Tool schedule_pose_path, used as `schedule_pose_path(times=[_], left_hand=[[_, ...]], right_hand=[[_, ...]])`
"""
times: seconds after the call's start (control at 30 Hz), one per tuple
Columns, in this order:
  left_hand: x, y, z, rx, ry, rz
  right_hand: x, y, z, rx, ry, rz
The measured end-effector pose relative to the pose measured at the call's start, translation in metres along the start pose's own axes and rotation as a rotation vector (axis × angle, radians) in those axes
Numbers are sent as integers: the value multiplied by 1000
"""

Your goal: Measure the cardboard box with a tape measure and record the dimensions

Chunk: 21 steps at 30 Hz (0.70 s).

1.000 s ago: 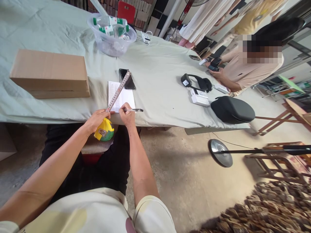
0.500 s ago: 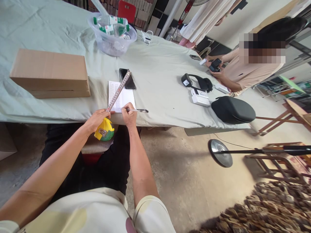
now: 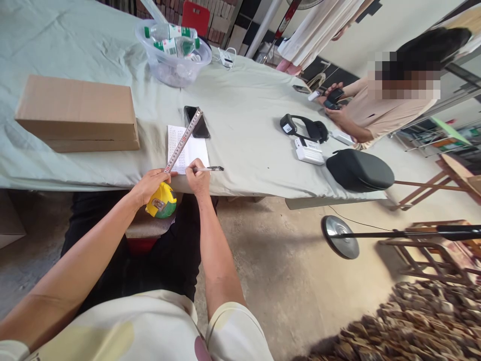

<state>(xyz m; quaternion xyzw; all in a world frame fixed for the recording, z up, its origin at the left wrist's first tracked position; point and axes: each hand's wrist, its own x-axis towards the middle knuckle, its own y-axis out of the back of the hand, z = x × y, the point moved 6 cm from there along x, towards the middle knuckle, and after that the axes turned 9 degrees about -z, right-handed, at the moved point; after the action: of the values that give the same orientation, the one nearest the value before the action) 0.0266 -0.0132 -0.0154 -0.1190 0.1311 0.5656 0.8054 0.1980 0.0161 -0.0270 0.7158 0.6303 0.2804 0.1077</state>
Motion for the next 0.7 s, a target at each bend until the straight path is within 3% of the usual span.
schedule_pose_path(times=[0.27, 0.4, 0.57, 0.7], left_hand=[[1, 1, -2, -27, 6, 8], [0, 1, 0, -16, -2, 5], [1, 1, -2, -14, 27, -2], [1, -1, -6, -18, 7, -22]], right_hand=[[1, 1, 3, 25, -8, 18], [0, 4, 6, 159, -8, 7], [-3, 16, 11, 377, -1, 137], [-6, 19, 11, 395, 10, 207]])
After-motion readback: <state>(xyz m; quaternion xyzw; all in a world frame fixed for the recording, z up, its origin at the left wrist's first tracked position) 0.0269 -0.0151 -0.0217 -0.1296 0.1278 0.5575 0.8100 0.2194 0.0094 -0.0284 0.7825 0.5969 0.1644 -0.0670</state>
